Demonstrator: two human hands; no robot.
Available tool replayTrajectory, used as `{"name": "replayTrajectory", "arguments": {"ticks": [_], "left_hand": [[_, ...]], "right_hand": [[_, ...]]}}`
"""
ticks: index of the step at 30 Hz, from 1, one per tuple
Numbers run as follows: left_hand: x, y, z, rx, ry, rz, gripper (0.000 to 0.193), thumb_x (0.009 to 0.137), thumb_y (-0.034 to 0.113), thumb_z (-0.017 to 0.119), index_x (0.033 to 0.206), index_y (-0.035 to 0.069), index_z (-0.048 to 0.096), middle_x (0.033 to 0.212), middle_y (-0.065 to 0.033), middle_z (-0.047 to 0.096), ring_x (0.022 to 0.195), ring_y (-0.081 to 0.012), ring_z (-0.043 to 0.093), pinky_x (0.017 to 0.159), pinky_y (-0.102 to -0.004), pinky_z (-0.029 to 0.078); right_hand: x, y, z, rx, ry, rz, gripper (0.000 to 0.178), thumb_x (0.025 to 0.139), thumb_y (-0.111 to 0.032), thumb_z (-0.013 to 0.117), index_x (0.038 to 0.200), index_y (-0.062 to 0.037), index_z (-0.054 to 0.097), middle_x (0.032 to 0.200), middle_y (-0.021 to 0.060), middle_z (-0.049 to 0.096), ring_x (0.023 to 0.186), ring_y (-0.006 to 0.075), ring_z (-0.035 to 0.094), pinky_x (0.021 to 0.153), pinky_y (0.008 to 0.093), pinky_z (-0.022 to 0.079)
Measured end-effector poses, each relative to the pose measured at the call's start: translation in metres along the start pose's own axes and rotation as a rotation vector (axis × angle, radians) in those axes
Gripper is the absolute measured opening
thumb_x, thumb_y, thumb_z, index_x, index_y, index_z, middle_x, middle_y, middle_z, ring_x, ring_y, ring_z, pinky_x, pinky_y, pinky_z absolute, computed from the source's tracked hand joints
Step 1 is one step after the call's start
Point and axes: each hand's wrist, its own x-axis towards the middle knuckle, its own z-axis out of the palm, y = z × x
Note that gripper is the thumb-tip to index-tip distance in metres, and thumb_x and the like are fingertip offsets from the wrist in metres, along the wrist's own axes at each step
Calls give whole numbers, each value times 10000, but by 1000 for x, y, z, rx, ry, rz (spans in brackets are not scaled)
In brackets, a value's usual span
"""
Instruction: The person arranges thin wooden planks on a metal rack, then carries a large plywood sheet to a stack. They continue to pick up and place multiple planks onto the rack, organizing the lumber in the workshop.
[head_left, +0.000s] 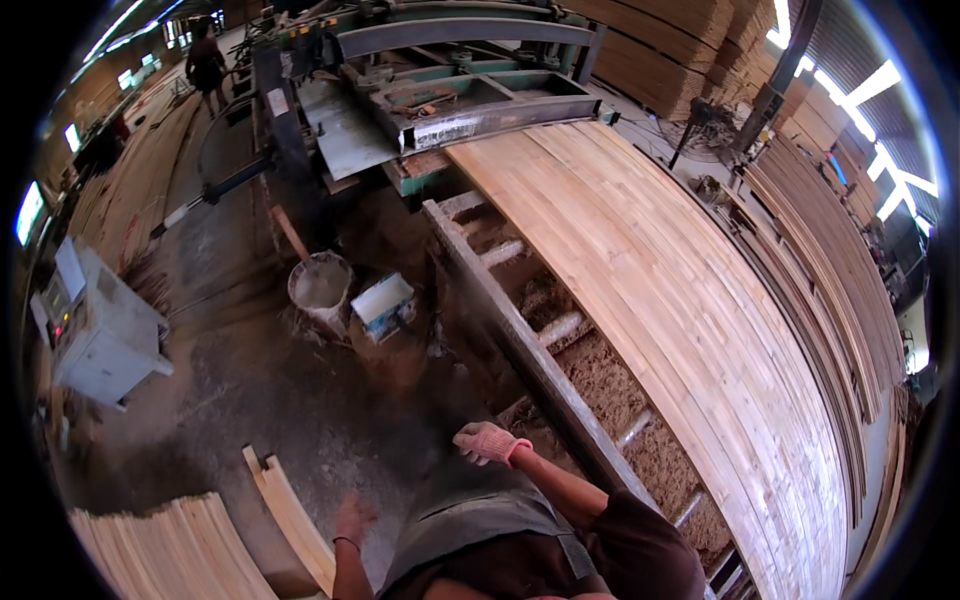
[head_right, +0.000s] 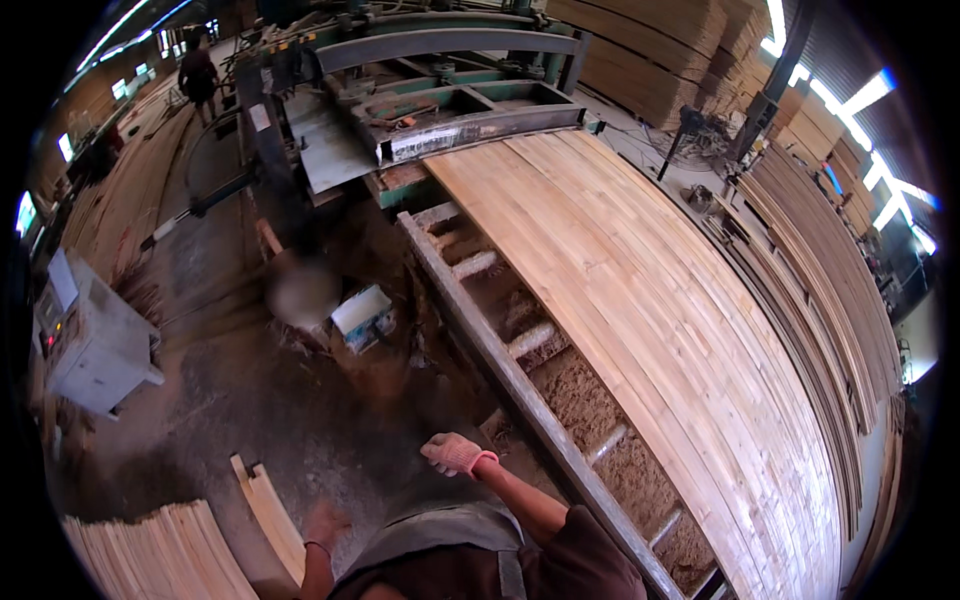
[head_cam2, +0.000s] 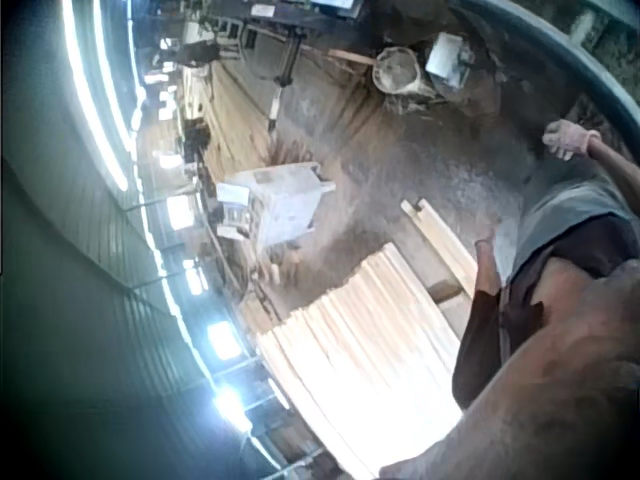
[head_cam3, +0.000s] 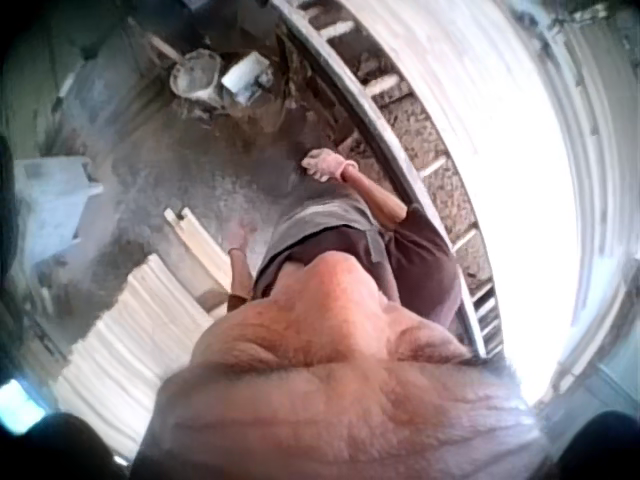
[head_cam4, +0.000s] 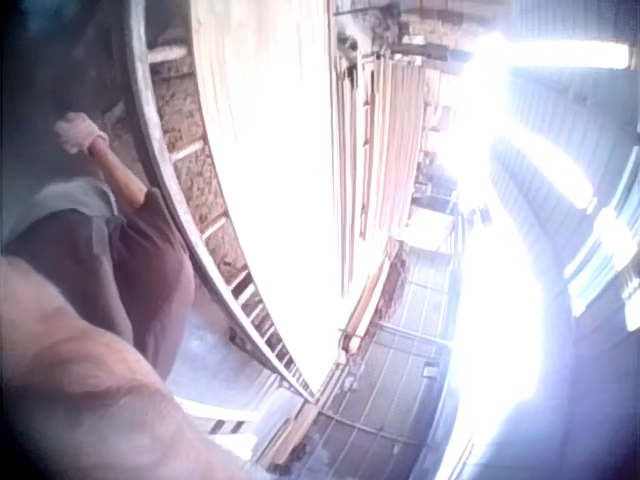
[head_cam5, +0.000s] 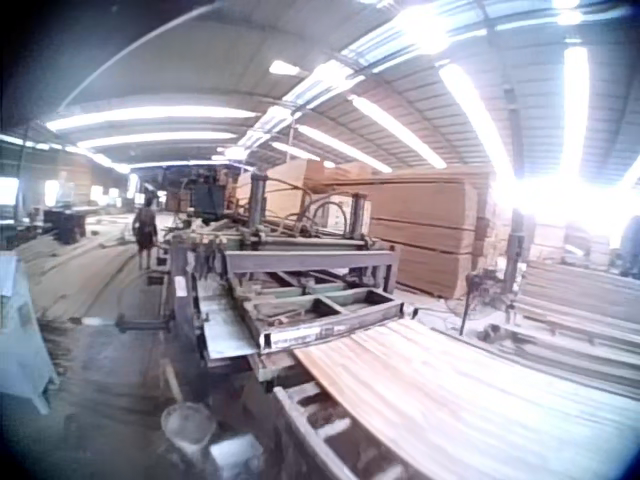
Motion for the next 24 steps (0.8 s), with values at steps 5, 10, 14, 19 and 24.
{"name": "replayTrajectory", "arguments": {"ticks": [5, 10, 14, 19, 24], "left_hand": [[-103, -103, 15, -229, -67, -222, 395, 1004, 511, 508, 828, 168, 423, 774, -95, 561, 599, -225, 553, 501, -342, 438], [-213, -256, 3, -902, -384, -230, 469, 984, 576, 501, 909, 115, 531, 826, -132, 615, 623, -261, 606, 527, -372, 485], [-295, -354, 55, -296, 308, -389, 535, 985, 578, 504, 1112, 60, 472, 902, -126, 557, 664, -269, 572, 558, -394, 435], [-379, -393, 88, -414, 355, -400, 450, 994, 523, 512, 736, 194, 346, 627, 9, 321, 457, -151, 335, 391, -288, 210], [-420, -423, 79, -434, 260, -237, 420, 962, 540, 587, 769, 180, 486, 675, -16, 507, 507, -180, 489, 473, -323, 373]], "right_hand": [[-59, 60, 12, -431, 28, -317, 339, 1002, -355, 636, 1171, -65, 686, 968, 68, 685, 849, 198, 677, 735, 315, 563], [-127, 117, 48, -814, -87, -577, 396, 1009, -408, 603, 1243, -103, 695, 1256, 123, 685, 1166, 317, 658, 998, 390, 515], [-221, 171, 61, -741, -262, -382, 477, 989, -483, 588, 1245, -104, 723, 1267, 140, 704, 1223, 328, 640, 1061, 393, 475], [-277, 257, 61, -819, -328, -295, 462, 982, -457, 578, 1228, -99, 734, 1234, 144, 719, 1213, 339, 643, 1049, 395, 479], [-295, 316, 44, -974, -329, -435, 385, 1002, -353, 560, 1238, -96, 723, 1284, 144, 688, 1209, 357, 640, 1037, 421, 499]]}}
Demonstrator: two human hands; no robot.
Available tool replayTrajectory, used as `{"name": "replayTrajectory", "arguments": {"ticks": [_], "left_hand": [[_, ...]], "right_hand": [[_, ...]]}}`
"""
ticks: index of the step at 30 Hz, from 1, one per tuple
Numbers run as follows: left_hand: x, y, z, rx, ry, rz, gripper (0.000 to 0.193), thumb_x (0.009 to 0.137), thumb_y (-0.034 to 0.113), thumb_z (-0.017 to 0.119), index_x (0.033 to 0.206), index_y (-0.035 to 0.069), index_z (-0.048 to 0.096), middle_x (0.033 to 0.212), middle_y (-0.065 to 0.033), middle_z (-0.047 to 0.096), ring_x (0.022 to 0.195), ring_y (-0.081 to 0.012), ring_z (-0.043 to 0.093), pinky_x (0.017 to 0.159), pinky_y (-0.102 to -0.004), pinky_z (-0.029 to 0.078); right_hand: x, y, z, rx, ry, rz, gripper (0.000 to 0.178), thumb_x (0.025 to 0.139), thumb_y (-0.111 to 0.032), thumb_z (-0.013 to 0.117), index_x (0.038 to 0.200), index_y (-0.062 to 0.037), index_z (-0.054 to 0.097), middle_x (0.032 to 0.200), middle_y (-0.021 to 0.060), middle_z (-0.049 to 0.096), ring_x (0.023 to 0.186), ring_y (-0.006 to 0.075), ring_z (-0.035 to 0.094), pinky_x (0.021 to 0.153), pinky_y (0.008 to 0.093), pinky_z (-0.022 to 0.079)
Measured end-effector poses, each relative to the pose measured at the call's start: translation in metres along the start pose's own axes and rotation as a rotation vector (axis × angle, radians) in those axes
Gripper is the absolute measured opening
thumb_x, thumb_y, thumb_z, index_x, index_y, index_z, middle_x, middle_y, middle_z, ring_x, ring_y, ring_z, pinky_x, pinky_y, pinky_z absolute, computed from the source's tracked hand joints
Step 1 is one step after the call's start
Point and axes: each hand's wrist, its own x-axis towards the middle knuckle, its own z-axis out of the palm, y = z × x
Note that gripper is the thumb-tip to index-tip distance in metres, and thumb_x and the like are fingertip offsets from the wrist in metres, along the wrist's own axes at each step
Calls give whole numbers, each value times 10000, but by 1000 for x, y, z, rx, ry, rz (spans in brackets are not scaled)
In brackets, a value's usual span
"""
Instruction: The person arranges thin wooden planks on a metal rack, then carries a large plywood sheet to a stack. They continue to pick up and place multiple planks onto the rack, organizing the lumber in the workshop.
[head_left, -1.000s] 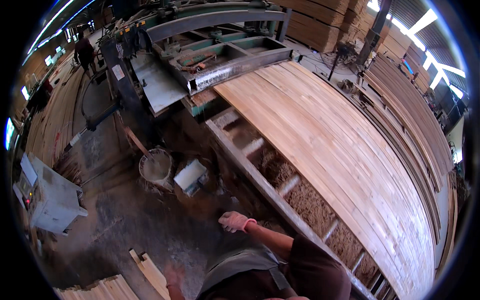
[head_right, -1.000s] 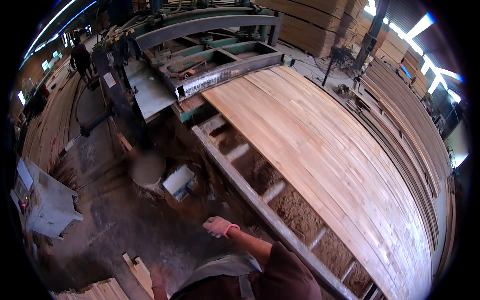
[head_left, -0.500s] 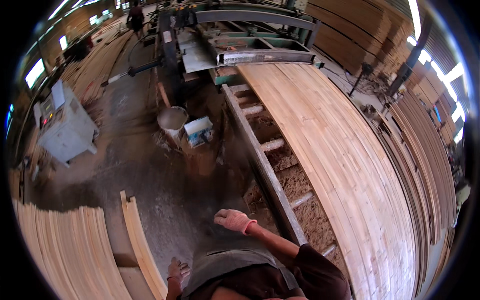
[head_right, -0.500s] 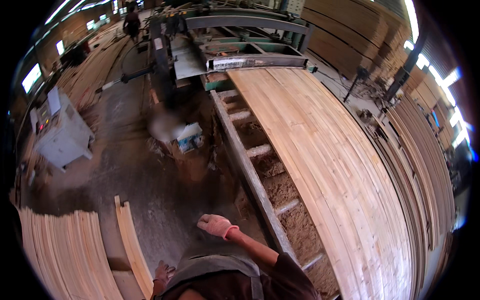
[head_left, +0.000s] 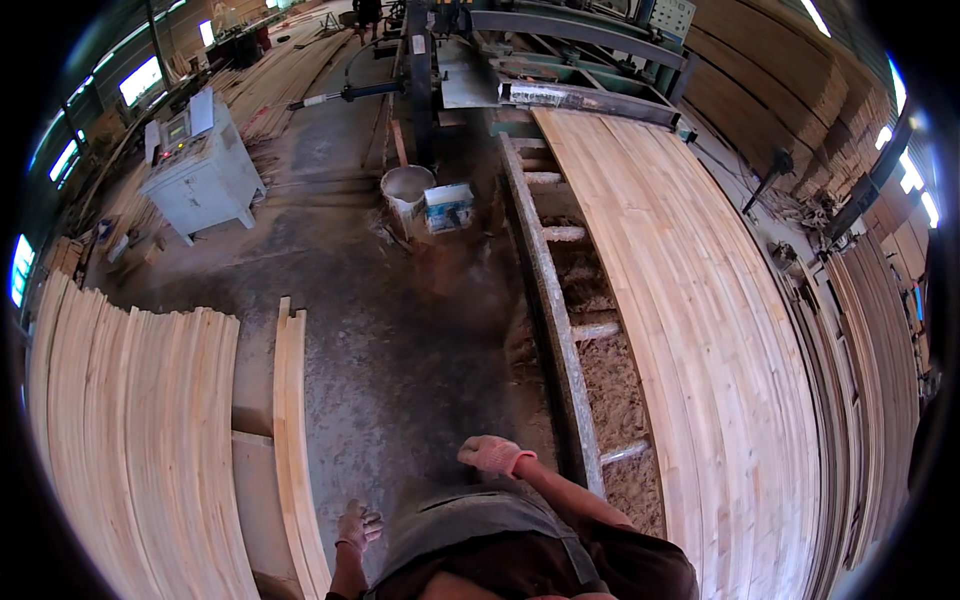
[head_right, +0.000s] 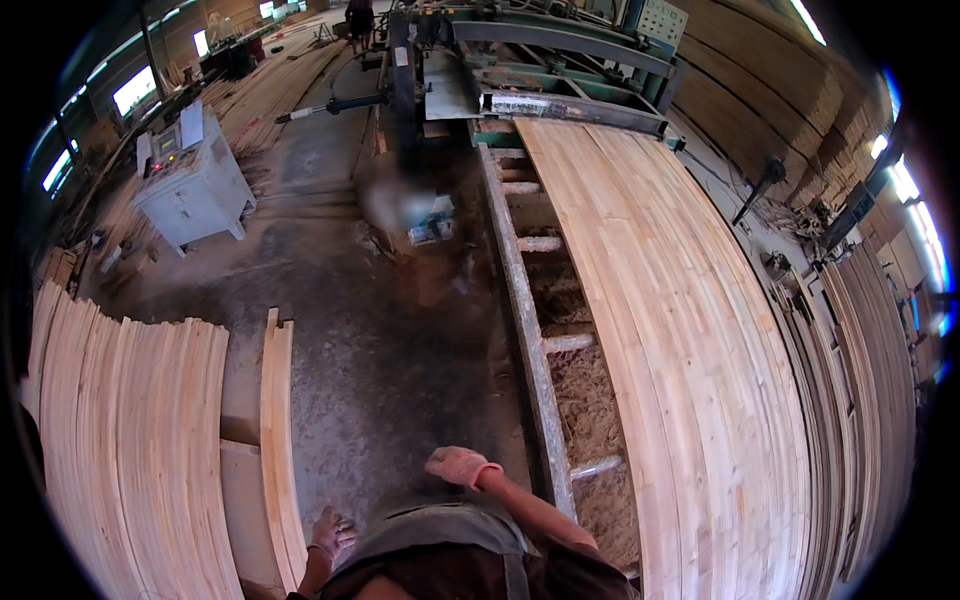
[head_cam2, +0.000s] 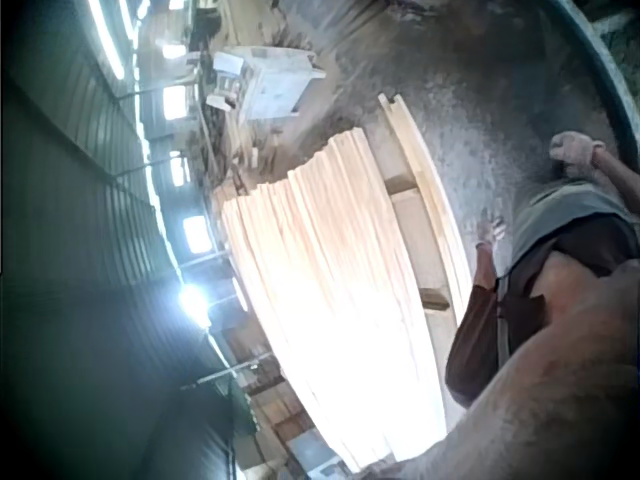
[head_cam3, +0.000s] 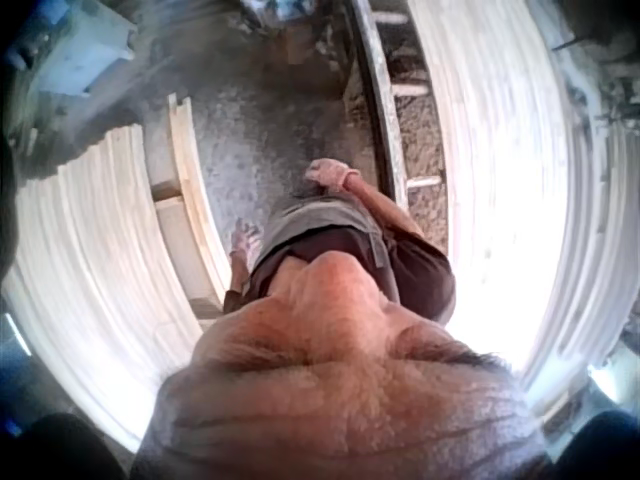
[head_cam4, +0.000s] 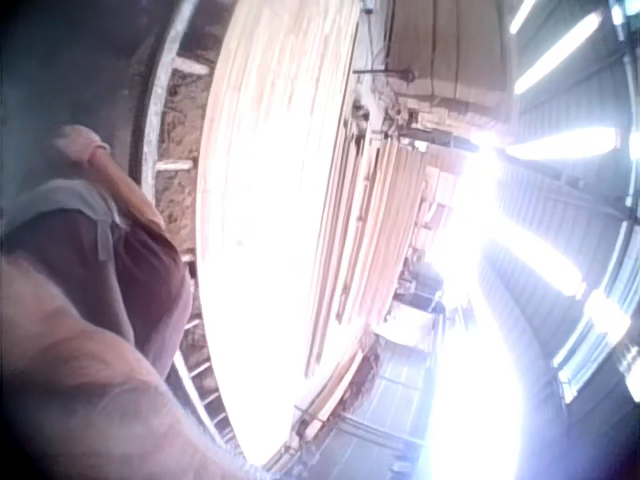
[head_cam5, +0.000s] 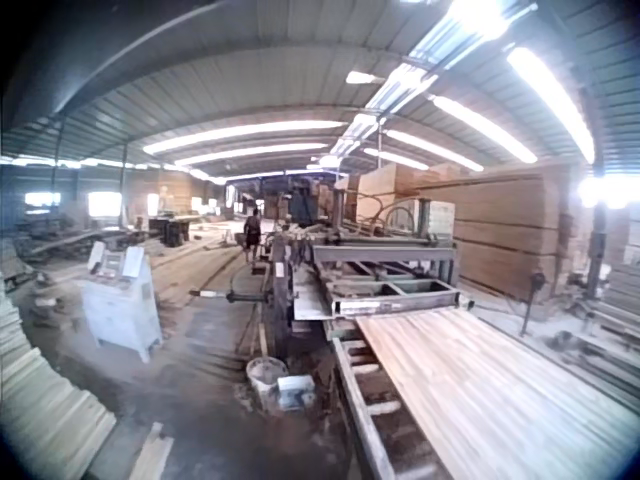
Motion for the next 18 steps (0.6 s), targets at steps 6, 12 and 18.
{"name": "replayTrajectory", "arguments": {"ticks": [6, 12, 18], "left_hand": [[-26, -66, -30, -74, 39, 106, 470, 1003, 577, 515, 697, 231, 423, 639, 16, 492, 539, -176, 495, 528, -349, 417], [-57, -160, -84, -212, 136, 51, 901, 992, 606, 545, 1513, -86, 300, 1427, -235, 524, 1084, -407, 686, 726, -448, 582], [-93, -247, -77, -337, 307, 208, 1046, 970, 743, 371, 1637, -22, 118, 1464, -293, 550, 980, -419, 704, 879, -616, 520]], "right_hand": [[-5, 25, 53, -418, -79, -198, 445, 982, -426, 550, 1239, -107, 725, 1271, 150, 703, 1179, 355, 658, 1018, 438, 498], [-8, -28, 82, -159, -288, 170, 371, 1028, -322, 491, 1231, -111, 719, 1338, 149, 655, 1219, 367, 625, 1031, 454, 494], [25, -32, 84, -485, -439, -180, 338, 1031, -292, 491, 1245, -150, 711, 1259, 147, 656, 1194, 362, 639, 999, 449, 507]]}}
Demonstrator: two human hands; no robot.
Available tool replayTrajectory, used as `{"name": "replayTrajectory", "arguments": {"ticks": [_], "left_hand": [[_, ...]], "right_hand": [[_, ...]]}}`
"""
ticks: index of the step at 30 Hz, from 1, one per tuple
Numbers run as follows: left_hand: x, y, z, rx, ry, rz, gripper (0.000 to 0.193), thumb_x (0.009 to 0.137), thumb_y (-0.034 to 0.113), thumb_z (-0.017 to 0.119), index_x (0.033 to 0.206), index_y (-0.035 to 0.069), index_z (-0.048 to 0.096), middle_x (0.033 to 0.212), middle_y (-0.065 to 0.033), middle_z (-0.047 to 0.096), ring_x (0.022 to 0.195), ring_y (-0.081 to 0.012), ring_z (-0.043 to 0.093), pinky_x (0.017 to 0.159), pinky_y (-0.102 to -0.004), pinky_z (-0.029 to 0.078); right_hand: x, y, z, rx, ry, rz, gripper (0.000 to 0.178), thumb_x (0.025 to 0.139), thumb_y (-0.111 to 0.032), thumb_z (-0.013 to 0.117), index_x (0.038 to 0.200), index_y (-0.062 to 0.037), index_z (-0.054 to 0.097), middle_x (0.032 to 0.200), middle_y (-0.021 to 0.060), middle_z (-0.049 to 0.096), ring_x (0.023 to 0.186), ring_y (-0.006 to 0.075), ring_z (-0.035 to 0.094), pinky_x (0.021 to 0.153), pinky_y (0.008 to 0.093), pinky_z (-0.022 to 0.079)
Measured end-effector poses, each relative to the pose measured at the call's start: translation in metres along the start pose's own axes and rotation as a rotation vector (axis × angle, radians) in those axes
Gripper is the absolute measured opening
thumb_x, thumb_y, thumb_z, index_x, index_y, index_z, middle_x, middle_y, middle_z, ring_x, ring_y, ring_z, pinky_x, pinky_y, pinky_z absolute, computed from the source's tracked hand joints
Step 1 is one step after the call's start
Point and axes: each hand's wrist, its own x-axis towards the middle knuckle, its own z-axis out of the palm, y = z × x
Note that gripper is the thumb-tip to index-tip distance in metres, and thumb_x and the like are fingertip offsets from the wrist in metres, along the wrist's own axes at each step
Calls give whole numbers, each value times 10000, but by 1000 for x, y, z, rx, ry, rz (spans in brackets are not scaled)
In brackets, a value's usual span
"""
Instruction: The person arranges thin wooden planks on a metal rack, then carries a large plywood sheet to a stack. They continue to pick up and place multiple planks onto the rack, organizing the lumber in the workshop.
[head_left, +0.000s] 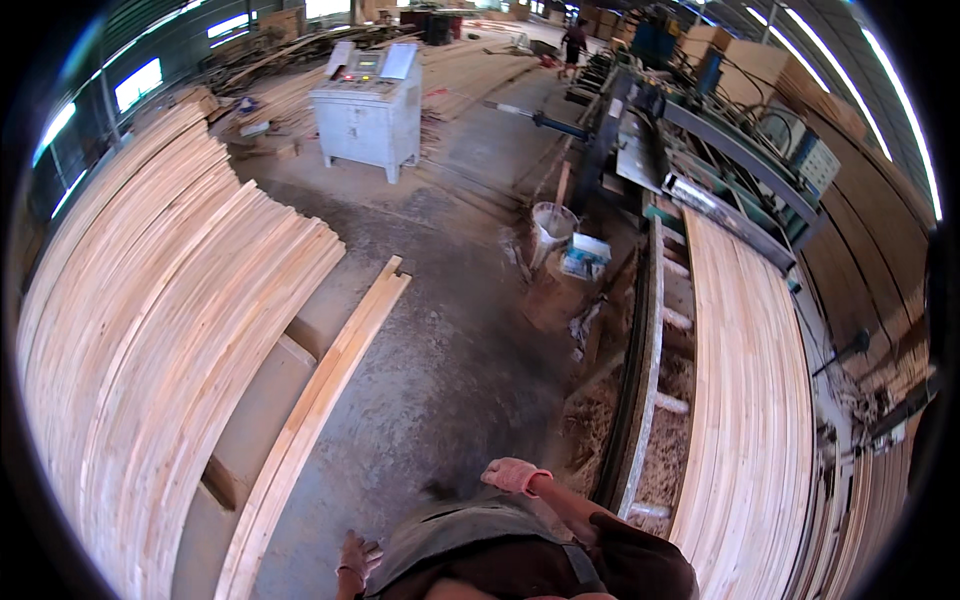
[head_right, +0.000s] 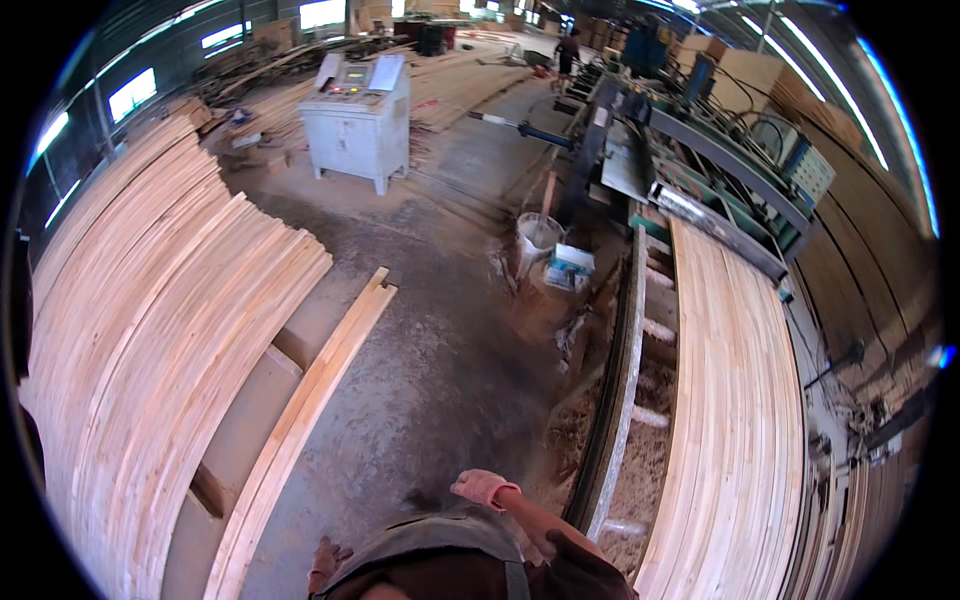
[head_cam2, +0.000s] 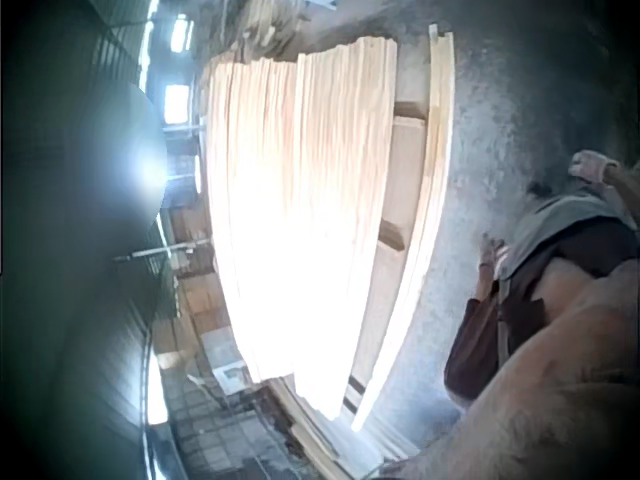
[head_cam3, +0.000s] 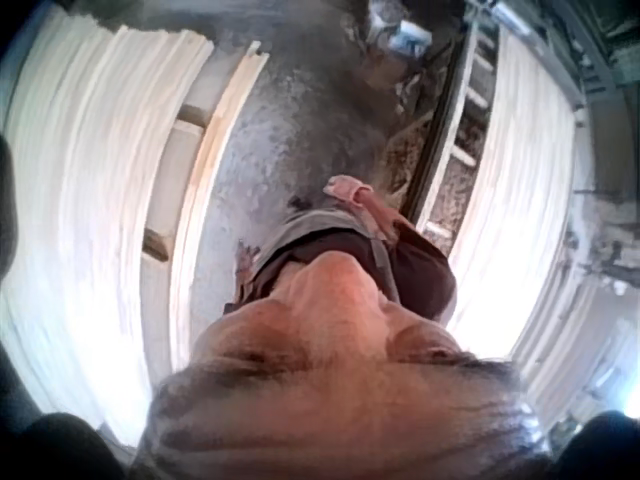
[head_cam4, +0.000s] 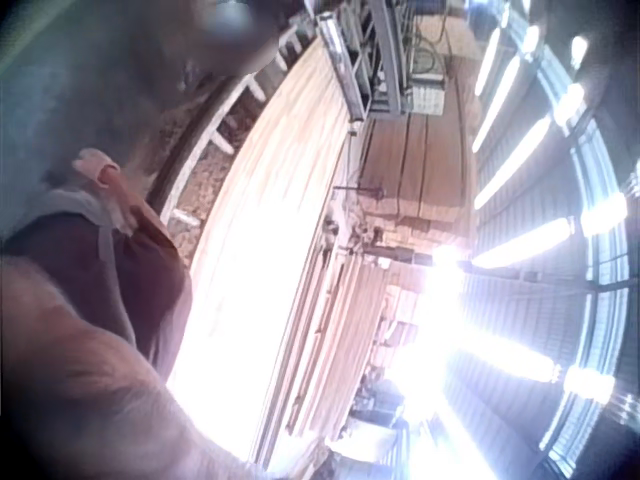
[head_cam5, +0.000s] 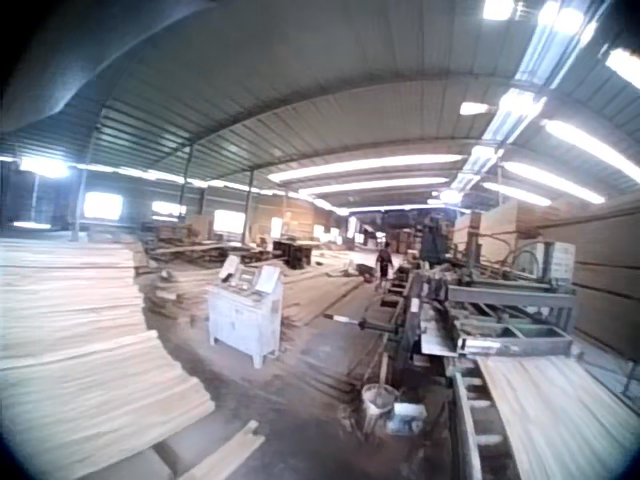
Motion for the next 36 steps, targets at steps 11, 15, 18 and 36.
{"name": "replayTrajectory", "arguments": {"ticks": [11, 15, 18, 36], "left_hand": [[-46, -95, 16, -190, 128, -105, 992, 969, 729, 408, 1628, 19, 195, 1429, -274, 559, 981, -404, 695, 834, -582, 533], [-55, -102, 18, -108, 131, -142, 967, 968, 724, 418, 1623, 39, 227, 1403, -263, 573, 961, -387, 695, 828, -572, 534], [-60, -107, -7, -36, 168, -166, 949, 967, 721, 425, 1619, 53, 251, 1383, -254, 584, 946, -374, 694, 823, -564, 535], [92, 88, 100, -6, -185, -118, 695, 990, 632, 478, 1331, 28, 442, 1032, -148, 629, 721, -228, 663, 711, -401, 503]], "right_hand": [[4, 2, -13, 208, -105, 128, 408, 975, -396, 591, 1205, -84, 716, 1117, 124, 728, 1017, 316, 691, 853, 416, 556], [27, 72, 21, 3, -145, 1, 329, 989, -324, 578, 1210, -127, 720, 1173, 106, 716, 1036, 318, 694, 877, 404, 572], [-14, 12, -28, -53, -191, -8, 306, 997, -282, 550, 1201, -133, 723, 1262, 122, 692, 1123, 346, 673, 958, 413, 556], [-5, 116, -65, 301, 92, 195, 474, 976, -428, 545, 1230, -68, 720, 1245, 175, 712, 1204, 383, 644, 1028, 445, 495]]}}
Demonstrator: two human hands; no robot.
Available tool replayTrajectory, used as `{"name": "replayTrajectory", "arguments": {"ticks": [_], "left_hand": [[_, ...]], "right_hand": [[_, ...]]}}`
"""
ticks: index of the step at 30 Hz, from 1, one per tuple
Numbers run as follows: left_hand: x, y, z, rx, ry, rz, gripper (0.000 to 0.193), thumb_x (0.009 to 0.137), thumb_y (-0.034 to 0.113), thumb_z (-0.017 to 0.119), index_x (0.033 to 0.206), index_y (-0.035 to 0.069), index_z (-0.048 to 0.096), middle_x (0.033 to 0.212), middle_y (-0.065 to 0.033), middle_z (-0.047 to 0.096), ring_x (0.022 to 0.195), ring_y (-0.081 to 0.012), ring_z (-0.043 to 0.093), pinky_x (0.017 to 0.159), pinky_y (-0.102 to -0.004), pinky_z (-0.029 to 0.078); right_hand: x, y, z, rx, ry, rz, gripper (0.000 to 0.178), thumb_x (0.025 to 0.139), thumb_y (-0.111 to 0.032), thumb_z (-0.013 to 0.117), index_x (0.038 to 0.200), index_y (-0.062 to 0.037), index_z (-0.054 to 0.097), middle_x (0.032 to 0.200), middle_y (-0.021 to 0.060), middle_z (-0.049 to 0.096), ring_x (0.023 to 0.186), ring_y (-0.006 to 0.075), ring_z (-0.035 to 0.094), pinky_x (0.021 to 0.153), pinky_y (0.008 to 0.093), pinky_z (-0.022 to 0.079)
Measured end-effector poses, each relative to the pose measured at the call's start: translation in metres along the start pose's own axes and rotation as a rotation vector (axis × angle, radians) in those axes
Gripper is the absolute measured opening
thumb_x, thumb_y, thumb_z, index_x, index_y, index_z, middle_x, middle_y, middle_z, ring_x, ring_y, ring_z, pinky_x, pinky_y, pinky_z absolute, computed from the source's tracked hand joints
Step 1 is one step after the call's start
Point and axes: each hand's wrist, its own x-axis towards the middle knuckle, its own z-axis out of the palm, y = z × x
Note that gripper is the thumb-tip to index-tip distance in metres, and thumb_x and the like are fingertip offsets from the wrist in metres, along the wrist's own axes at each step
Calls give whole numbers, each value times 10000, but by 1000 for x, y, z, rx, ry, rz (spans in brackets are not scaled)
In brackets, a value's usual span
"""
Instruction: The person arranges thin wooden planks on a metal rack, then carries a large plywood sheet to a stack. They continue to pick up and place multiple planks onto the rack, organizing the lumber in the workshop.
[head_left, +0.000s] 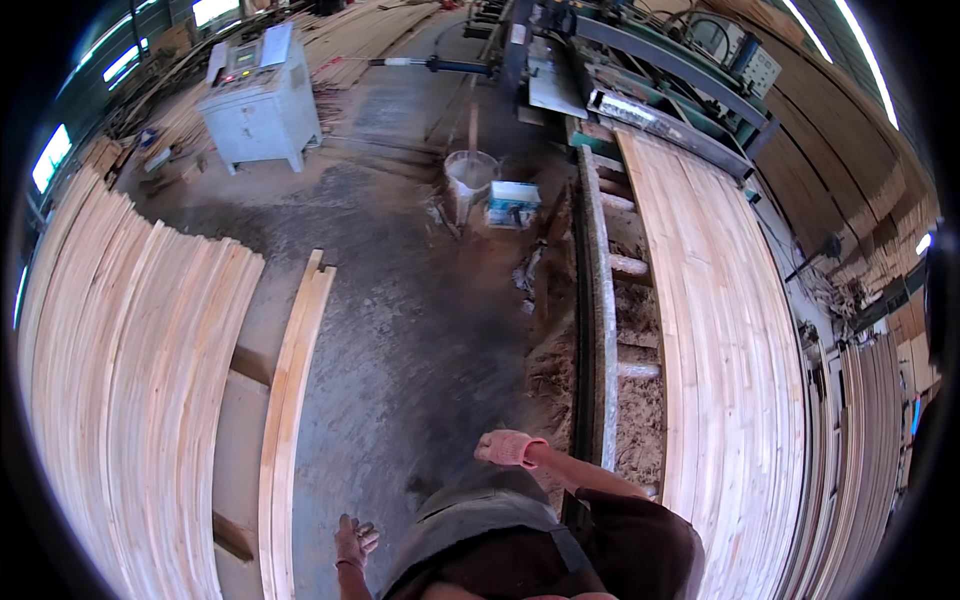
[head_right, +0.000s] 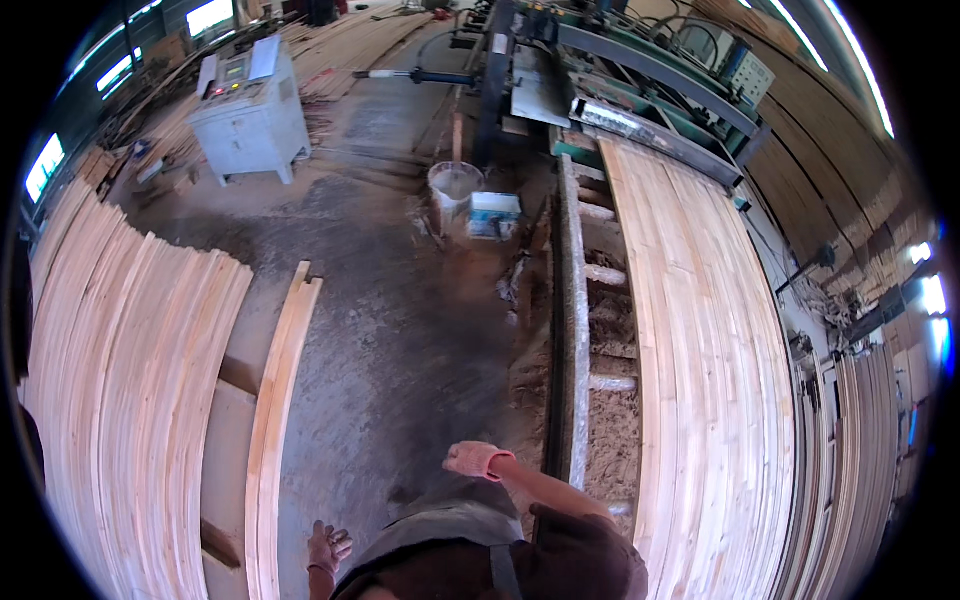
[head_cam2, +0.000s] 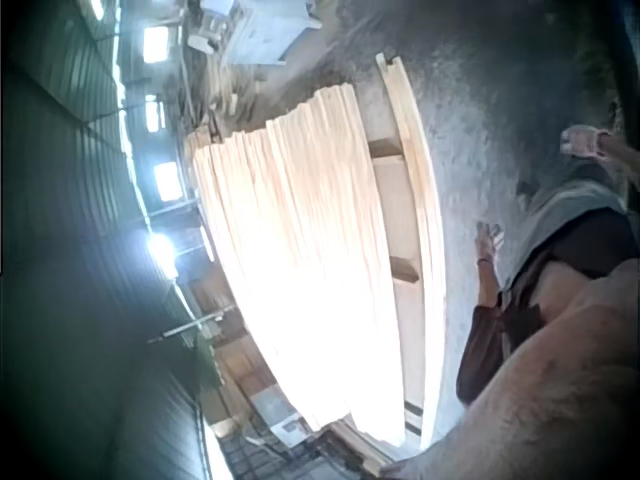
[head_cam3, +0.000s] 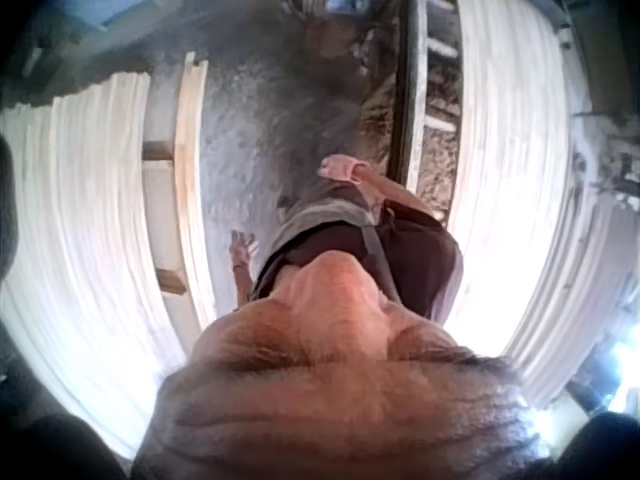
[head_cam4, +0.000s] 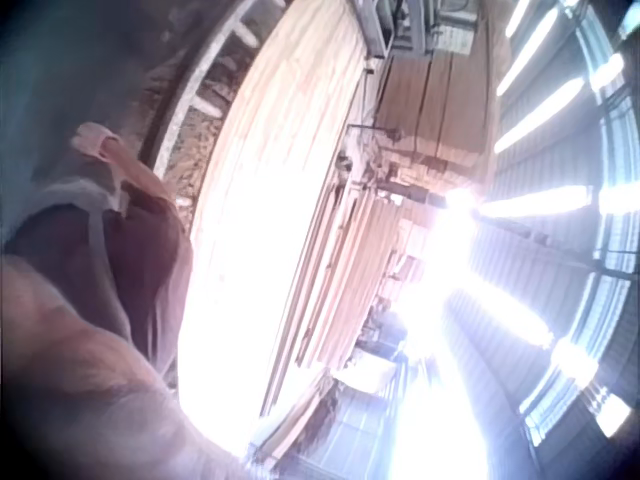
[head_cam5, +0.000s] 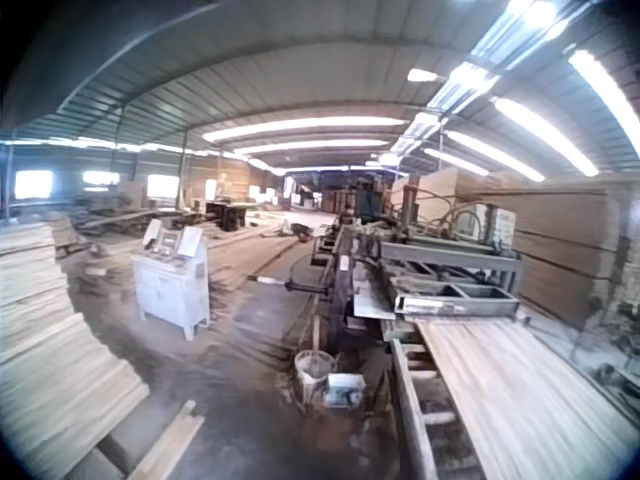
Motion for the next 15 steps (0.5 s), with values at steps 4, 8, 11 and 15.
{"name": "replayTrajectory", "arguments": {"ticks": [4, 8, 11, 15], "left_hand": [[-9, -4, 102, -4, 205, -57, 392, 982, 543, 538, 956, 153, 511, 716, -20, 554, 636, -192, 616, 533, -272, 412], [46, -17, 157, 215, 292, 104, 467, 953, 595, 575, 960, 129, 603, 782, -41, 605, 609, -203, 576, 500, -327, 411], [57, 15, 208, 282, 323, -20, 454, 960, 590, 564, 936, 137, 590, 775, -37, 600, 597, -194, 565, 503, -322, 405], [105, 89, 286, 296, 287, -42, 440, 970, 582, 549, 904, 147, 571, 765, -31, 593, 582, -183, 550, 509, -316, 398]], "right_hand": [[0, 6, -103, 104, 102, 10, 428, 966, -420, 562, 1214, -116, 732, 1227, 134, 724, 1186, 354, 657, 1015, 432, 501], [10, 42, -210, 31, 245, -271, 381, 962, -406, 612, 1256, -184, 710, 1236, 85, 721, 1157, 303, 674, 983, 385, 526], [25, 51, -291, 108, 378, -265, 383, 988, -406, 632, 1258, -144, 701, 1211, 100, 730, 1147, 302, 686, 989, 373, 532], [36, 39, -429, 262, 545, -167, 396, 1005, -380, 657, 1267, -85, 698, 1211, 118, 737, 1152, 286, 697, 1005, 356, 529]]}}
